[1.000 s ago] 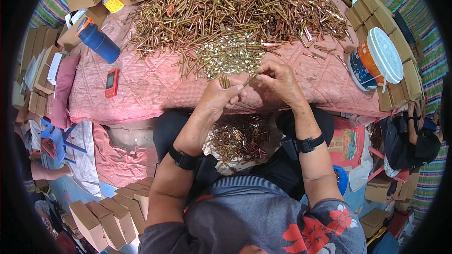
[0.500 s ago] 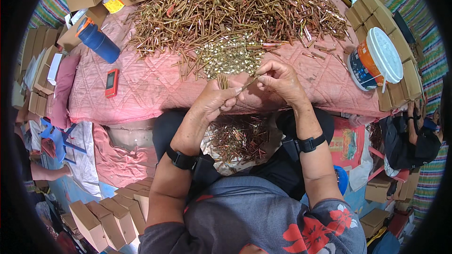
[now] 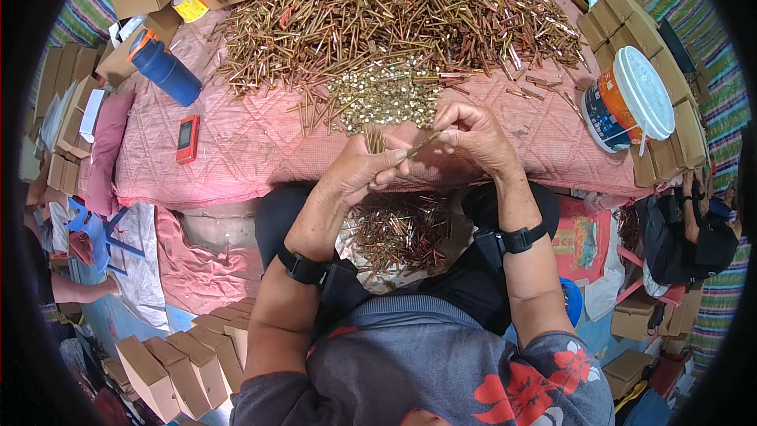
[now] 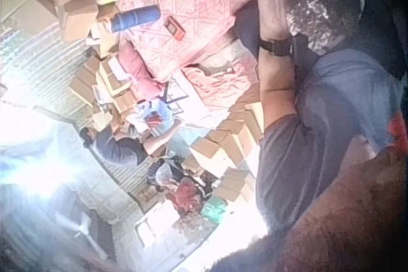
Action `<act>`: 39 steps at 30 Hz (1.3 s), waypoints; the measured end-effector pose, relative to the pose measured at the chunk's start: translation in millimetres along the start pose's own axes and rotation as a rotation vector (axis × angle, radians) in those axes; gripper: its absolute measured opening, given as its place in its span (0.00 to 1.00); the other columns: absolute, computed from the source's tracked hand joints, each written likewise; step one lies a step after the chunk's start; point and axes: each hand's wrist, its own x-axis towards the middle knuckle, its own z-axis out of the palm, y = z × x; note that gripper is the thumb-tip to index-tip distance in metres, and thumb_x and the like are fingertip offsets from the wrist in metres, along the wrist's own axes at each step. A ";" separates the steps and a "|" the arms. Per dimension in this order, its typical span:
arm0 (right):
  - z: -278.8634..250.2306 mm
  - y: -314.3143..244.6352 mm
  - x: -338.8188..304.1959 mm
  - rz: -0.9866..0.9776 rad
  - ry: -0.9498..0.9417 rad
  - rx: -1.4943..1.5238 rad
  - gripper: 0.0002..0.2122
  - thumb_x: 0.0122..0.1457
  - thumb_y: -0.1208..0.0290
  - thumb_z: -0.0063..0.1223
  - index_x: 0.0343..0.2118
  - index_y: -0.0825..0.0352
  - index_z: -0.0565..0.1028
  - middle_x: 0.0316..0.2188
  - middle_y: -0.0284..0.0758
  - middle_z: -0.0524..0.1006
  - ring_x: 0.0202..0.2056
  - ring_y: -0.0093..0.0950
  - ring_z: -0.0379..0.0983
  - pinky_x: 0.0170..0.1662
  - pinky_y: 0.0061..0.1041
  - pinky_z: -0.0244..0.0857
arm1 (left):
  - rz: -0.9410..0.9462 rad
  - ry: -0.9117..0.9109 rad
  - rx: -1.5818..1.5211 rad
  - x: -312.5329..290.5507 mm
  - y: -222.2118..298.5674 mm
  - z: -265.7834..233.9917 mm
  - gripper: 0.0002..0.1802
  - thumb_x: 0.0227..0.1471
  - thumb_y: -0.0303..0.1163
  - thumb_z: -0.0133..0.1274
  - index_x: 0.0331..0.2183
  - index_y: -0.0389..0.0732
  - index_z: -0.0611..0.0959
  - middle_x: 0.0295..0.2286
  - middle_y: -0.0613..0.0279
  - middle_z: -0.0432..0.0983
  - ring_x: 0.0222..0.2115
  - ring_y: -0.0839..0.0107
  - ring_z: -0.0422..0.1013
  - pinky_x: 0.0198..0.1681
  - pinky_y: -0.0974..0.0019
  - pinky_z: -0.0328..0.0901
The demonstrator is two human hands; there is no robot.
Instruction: Assembling small metal connectors and pins by hand.
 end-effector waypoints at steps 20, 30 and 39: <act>4.5 1.0 2.7 0.016 0.056 -0.030 0.03 0.53 0.77 0.56 0.31 0.70 0.76 0.22 0.26 0.71 0.21 0.14 0.66 0.24 0.14 0.60 | 0.020 0.035 0.005 0.9 -2.9 0.8 0.09 0.52 0.28 0.54 0.34 0.32 0.78 0.20 0.60 0.74 0.10 0.86 0.58 0.10 0.81 0.48; 15.7 3.7 6.6 0.039 0.070 0.059 0.04 0.55 0.73 0.56 0.27 0.66 0.73 0.21 0.23 0.69 0.23 0.12 0.63 0.27 0.12 0.58 | 0.089 0.094 0.108 0.1 -4.7 0.4 0.08 0.53 0.27 0.54 0.34 0.33 0.77 0.20 0.61 0.74 0.11 0.85 0.59 0.11 0.81 0.52; 17.1 13.9 9.7 0.051 0.120 0.044 0.07 0.56 0.71 0.56 0.24 0.64 0.71 0.19 0.20 0.66 0.23 0.11 0.58 0.25 0.13 0.53 | 0.107 0.052 0.073 1.4 -6.4 0.7 0.08 0.53 0.28 0.54 0.34 0.33 0.77 0.20 0.61 0.73 0.11 0.85 0.59 0.11 0.81 0.53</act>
